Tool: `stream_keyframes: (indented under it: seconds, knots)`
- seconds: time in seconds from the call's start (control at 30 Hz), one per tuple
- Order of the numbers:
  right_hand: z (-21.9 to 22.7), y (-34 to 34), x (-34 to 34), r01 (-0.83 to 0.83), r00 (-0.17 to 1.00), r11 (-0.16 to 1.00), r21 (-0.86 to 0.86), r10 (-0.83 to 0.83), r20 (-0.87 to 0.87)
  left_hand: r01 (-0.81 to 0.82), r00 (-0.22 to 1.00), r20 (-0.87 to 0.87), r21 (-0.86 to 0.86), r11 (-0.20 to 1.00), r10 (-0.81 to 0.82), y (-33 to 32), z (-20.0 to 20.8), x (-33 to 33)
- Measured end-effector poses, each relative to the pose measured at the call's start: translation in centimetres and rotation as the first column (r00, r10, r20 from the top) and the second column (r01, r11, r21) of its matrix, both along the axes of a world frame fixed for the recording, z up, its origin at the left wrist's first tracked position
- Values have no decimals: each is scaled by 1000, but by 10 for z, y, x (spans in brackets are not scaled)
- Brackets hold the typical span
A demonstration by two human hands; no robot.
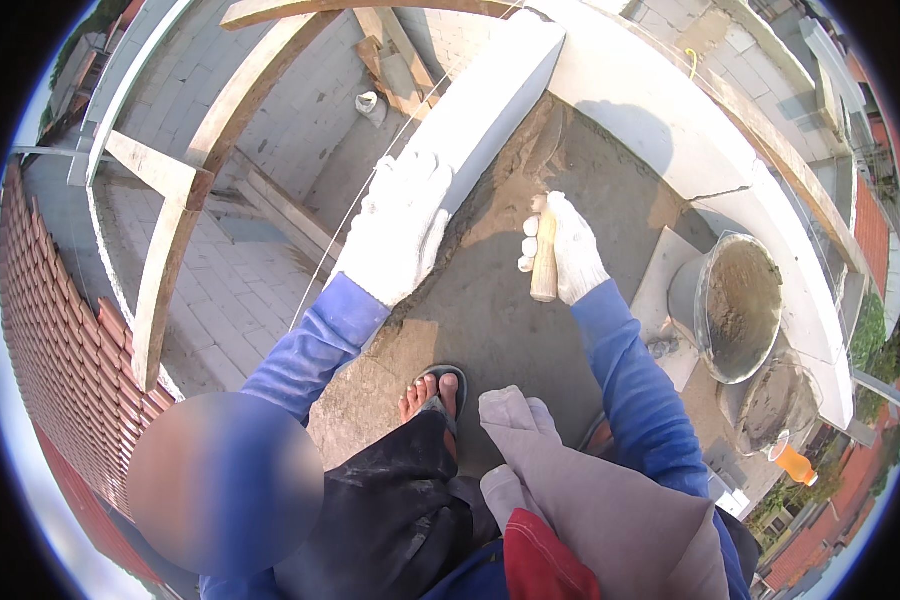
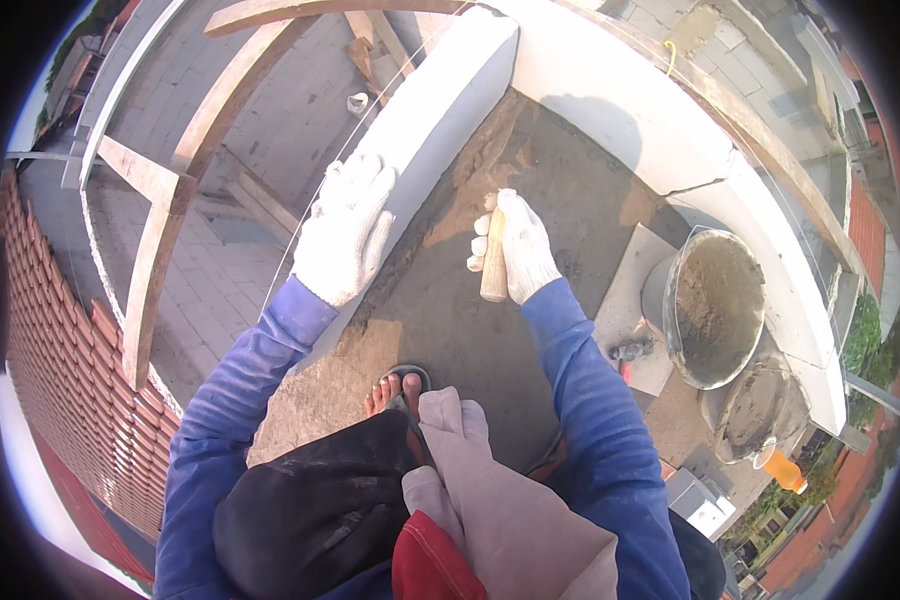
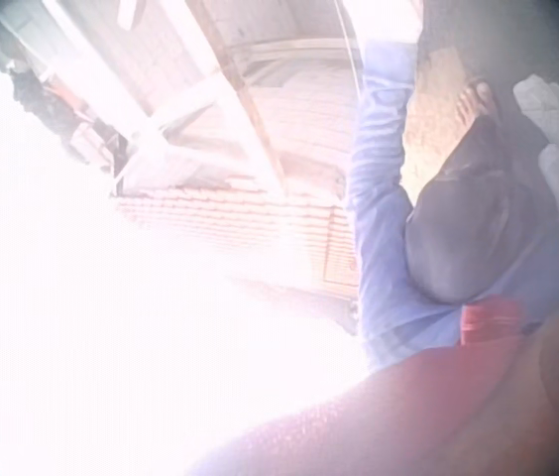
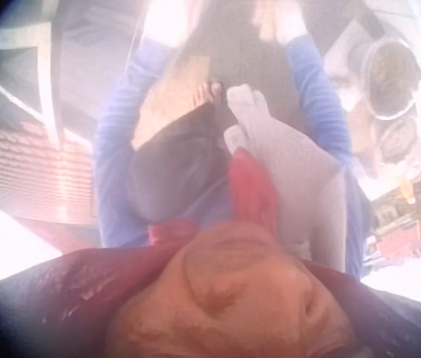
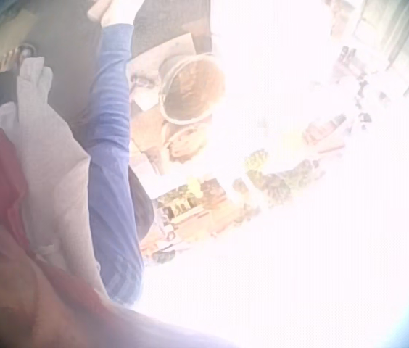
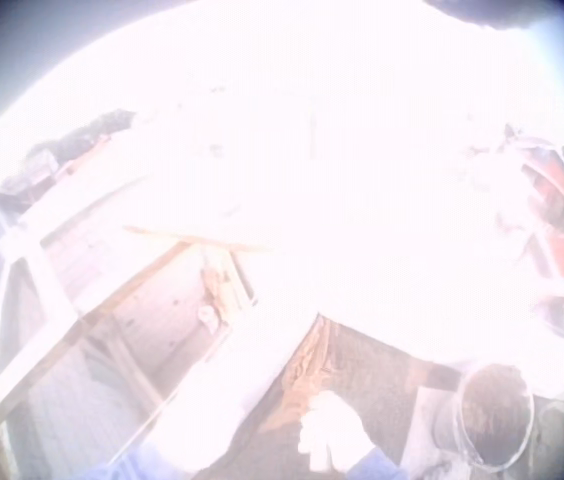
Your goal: The person scoops mortar from a bucket with a trowel, spreads it on a concrete ledge, places a white concrete block, and taps it into position with a hammer. The person repeats this process for additional blocks along the ledge.
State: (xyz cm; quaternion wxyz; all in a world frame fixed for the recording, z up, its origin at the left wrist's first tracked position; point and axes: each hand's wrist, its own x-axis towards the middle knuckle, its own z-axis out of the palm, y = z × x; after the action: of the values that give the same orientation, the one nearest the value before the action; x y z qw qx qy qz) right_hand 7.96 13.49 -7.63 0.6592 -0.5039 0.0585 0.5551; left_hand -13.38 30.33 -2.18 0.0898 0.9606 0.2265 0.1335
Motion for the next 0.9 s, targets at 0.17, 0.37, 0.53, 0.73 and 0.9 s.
stream_keyframes:
  seconds: [0.17,0.37,0.53,0.73,0.9]
  knots:
    - [-32,73,-11,106,993,994,-7,-106,43,26,997,-64,-47,999,-29,0,9,7]
    - [-56,50,-29,30,998,984,-174,-20,60,103,991,-81,-36,994,-105,9,10,2]
    - [-27,32,-32,118,990,980,-161,-103,95,66,988,-136,-63,996,-74,5,20,8]
    - [-48,60,28,11,998,998,-62,-7,60,122,990,-73,15,992,-120,6,10,10]
    - [-61,42,16,117,977,991,63,-104,-185,120,989,-85,23,992,-118,3,11,12]
